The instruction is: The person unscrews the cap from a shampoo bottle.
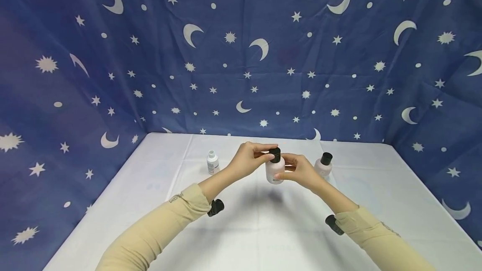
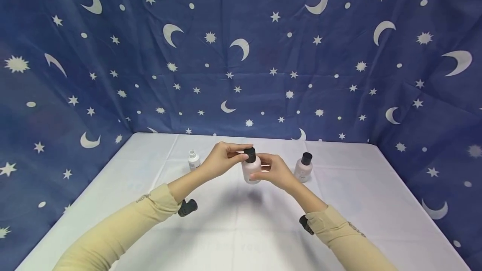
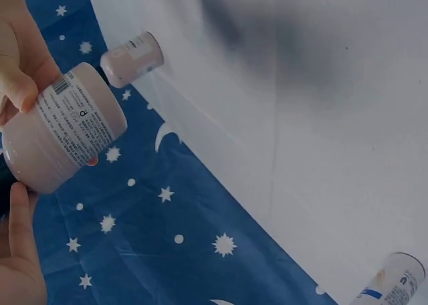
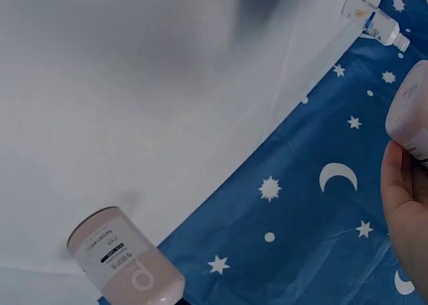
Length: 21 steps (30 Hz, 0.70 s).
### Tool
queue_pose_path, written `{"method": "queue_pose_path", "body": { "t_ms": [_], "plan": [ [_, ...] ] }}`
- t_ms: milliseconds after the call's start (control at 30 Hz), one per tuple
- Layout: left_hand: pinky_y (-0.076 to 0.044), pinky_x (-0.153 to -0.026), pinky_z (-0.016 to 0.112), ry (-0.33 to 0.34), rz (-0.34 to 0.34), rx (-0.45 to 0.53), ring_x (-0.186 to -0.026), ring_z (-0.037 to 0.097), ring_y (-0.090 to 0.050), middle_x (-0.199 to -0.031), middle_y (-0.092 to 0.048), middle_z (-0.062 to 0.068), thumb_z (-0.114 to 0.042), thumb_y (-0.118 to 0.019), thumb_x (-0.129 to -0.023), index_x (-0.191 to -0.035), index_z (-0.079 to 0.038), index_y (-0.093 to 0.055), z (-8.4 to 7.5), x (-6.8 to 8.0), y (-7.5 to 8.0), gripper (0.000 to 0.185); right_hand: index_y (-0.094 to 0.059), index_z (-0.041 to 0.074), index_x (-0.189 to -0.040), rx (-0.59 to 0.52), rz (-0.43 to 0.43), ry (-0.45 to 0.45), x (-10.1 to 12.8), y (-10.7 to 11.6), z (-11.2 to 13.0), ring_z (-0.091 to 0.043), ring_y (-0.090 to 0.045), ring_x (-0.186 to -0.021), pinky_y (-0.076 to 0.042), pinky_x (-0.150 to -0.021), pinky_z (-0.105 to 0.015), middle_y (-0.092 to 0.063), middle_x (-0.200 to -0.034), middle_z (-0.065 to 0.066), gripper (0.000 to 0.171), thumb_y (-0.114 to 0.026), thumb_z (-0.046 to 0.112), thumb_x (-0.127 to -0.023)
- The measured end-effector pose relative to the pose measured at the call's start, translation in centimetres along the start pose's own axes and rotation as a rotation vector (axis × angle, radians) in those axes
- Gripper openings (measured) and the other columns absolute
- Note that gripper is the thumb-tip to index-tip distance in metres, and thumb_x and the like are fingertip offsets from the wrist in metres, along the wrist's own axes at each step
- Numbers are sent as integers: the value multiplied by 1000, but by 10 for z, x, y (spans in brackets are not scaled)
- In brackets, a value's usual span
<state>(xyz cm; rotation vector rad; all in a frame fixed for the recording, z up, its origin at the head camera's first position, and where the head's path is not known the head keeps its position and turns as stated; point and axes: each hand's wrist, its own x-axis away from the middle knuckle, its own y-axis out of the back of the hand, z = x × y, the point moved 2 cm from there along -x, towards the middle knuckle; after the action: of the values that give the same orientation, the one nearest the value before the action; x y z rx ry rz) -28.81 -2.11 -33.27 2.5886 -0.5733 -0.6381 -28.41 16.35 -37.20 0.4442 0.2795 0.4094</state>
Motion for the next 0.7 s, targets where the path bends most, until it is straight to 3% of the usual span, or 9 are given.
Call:
{"method": "queue_pose_path", "body": {
  "t_ms": [267, 467, 567, 700],
  "plan": [
    [-56, -81, 22, 27, 8, 56, -94, 25, -70, -121, -64, 16, -8, -65, -88, -120, -2, -64, -13, 15, 4, 33, -51, -9, -128, -7, -17, 0, 20, -7, 13, -35, -60, -110, -53, -93, -32, -58, -125, -26, 58, -75, 13, -80],
    [-56, -80, 21, -28, -14, 78, -93, 24, -70, -117, -66, 16, -7, -68, -86, -117, 0, -65, -27, 26, 8, 32, -52, -6, -128, -81, -53, 41, 29, -12, 17, -4, -61, -104, -50, -91, -17, -59, -124, -25, 56, -75, 11, -80],
    [-56, -77, 19, -48, -33, 84, -89, 23, -71, -113, -68, 15, -8, -69, -84, -115, -1, -67, -33, 30, 9, 32, -50, -9, -128, -134, -49, 74, 33, -15, 20, 3, -61, -100, -50, -90, -15, -58, -124, -26, 56, -74, 9, -80],
    [-56, -78, 21, -54, -52, 117, -88, 19, -70, -111, -69, 13, -10, -70, -84, -114, -3, -68, -39, 36, 11, 31, -49, -12, -128, -174, -39, 120, 40, -17, 26, 1, -61, -100, -50, -88, -16, -64, -118, -2, 56, -73, 8, -81]
  ]
}}
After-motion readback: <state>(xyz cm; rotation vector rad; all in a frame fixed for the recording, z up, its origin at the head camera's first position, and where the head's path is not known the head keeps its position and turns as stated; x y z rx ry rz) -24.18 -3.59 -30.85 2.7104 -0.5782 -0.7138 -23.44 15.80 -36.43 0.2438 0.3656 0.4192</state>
